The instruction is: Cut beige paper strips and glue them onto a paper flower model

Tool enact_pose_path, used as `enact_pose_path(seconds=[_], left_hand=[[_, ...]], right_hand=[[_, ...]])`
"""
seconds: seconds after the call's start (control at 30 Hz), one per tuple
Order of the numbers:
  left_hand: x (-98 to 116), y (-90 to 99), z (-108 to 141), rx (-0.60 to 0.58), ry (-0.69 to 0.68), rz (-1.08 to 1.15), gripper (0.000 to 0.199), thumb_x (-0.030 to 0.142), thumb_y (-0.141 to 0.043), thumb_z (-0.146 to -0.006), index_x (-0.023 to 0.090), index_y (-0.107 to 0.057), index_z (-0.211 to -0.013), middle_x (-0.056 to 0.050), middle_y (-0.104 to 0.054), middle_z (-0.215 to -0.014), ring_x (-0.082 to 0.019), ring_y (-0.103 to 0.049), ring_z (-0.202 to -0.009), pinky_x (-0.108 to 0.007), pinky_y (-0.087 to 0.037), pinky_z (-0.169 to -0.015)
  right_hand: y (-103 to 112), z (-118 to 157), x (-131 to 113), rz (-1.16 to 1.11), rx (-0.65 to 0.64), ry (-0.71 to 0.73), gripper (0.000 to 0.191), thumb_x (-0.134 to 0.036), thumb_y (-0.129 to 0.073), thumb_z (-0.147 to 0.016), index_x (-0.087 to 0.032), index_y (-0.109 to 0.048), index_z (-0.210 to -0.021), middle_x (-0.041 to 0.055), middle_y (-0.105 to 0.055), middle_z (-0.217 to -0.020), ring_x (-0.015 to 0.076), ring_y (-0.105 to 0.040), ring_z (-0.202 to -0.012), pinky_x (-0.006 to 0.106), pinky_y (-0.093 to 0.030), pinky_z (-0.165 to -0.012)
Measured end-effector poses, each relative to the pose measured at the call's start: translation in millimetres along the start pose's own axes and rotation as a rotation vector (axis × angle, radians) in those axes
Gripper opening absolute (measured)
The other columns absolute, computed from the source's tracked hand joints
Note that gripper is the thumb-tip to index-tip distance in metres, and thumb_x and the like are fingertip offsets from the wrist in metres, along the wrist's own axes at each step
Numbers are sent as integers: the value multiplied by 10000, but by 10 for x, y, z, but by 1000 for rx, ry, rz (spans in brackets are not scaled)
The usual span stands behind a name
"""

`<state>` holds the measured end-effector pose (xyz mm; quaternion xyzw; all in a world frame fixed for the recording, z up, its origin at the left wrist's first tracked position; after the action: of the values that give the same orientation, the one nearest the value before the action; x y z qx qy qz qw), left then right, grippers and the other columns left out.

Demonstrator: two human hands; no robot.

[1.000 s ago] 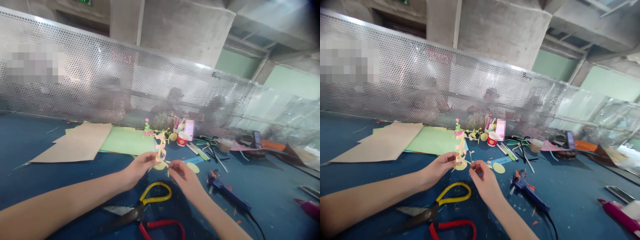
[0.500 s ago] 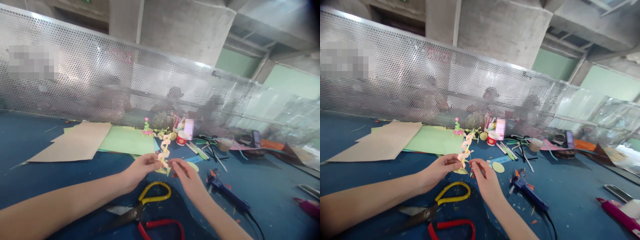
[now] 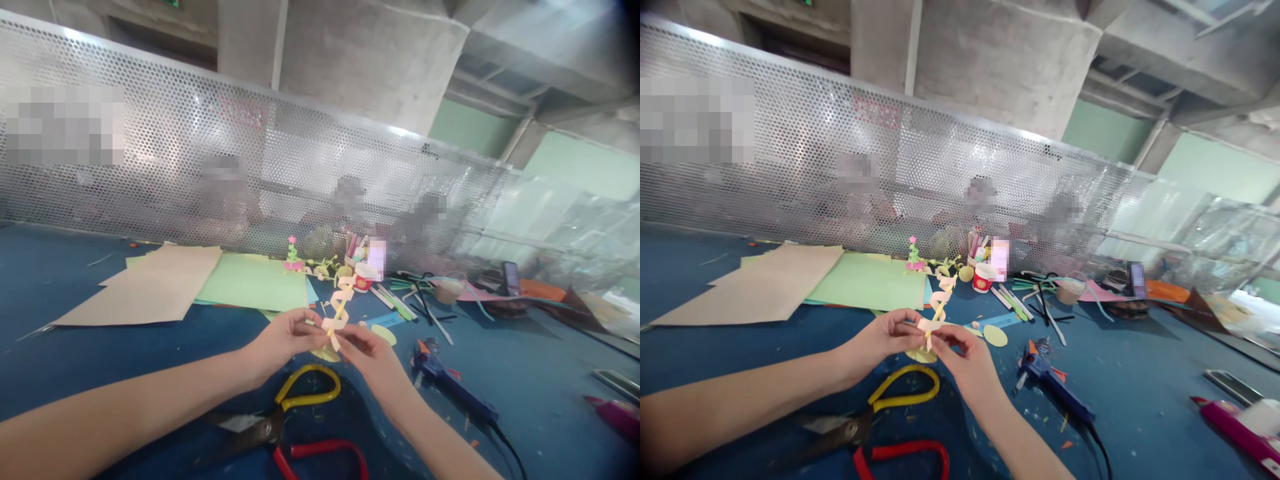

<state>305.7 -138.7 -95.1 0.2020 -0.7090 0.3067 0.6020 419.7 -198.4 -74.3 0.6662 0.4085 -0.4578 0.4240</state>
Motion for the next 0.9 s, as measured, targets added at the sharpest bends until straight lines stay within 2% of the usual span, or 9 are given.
enact_pose_path(seconds=[0.33,0.43,0.5,0.6,0.7,0.9], left_hand=[[39,-101,9,-68,-16,-10,282,287,-708,-689,176,-572,-910,-55,-680,-891,-171,-617,-824,-318,-415,-810],[144,-100,21,-45,-82,8,231,229,-665,-718,174,-595,-931,-65,-643,-994,-186,-574,-951,-323,-382,-888],[175,-97,35,-23,-90,95,269,180,-621,-737,193,-579,-1002,-67,-602,-1082,-193,-533,-1048,-331,-350,-944],[109,-209,62,-101,-1,246,424,138,-603,-747,240,-486,-1142,-70,-580,-1122,-187,-561,-1029,-377,-335,-977],[37,-325,94,-182,66,292,481,147,-670,-722,242,-464,-1147,-71,-606,-1070,-184,-611,-959,-398,-349,-974],[-82,-278,78,-98,145,302,332,200,-713,-706,173,-562,-1001,-66,-657,-971,-164,-631,-915,-333,-408,-935]], right_hand=[[-23,17,-37,-20,-41,25,285,-402,-677,-684,-156,-679,-829,40,-643,-755,167,-563,-710,269,-458,-639],[55,0,-57,-9,3,30,296,-414,-674,-678,-155,-669,-820,34,-635,-739,164,-556,-690,268,-452,-629],[114,-11,-69,-4,35,27,285,-417,-676,-672,-154,-660,-782,20,-617,-698,154,-543,-653,262,-447,-614],[186,-23,-77,6,74,26,278,-421,-675,-671,-157,-650,-753,20,-608,-686,154,-538,-646,260,-450,-598],[211,-34,-75,18,84,39,305,-440,-671,-668,-157,-647,-779,47,-635,-748,186,-565,-713,285,-472,-628],[158,-6,-104,80,79,76,278,-425,-662,-676,-163,-619,-760,42,-623,-750,182,-568,-710,283,-477,-627]])
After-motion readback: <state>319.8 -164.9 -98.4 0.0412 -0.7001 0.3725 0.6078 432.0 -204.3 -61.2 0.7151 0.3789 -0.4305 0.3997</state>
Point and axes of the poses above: each hand's wrist, its own z-axis away from the middle knuckle, its own y-axis out of the back of the hand, x = y × z, the point moved 9 cm from there along -z, towards the middle knuckle
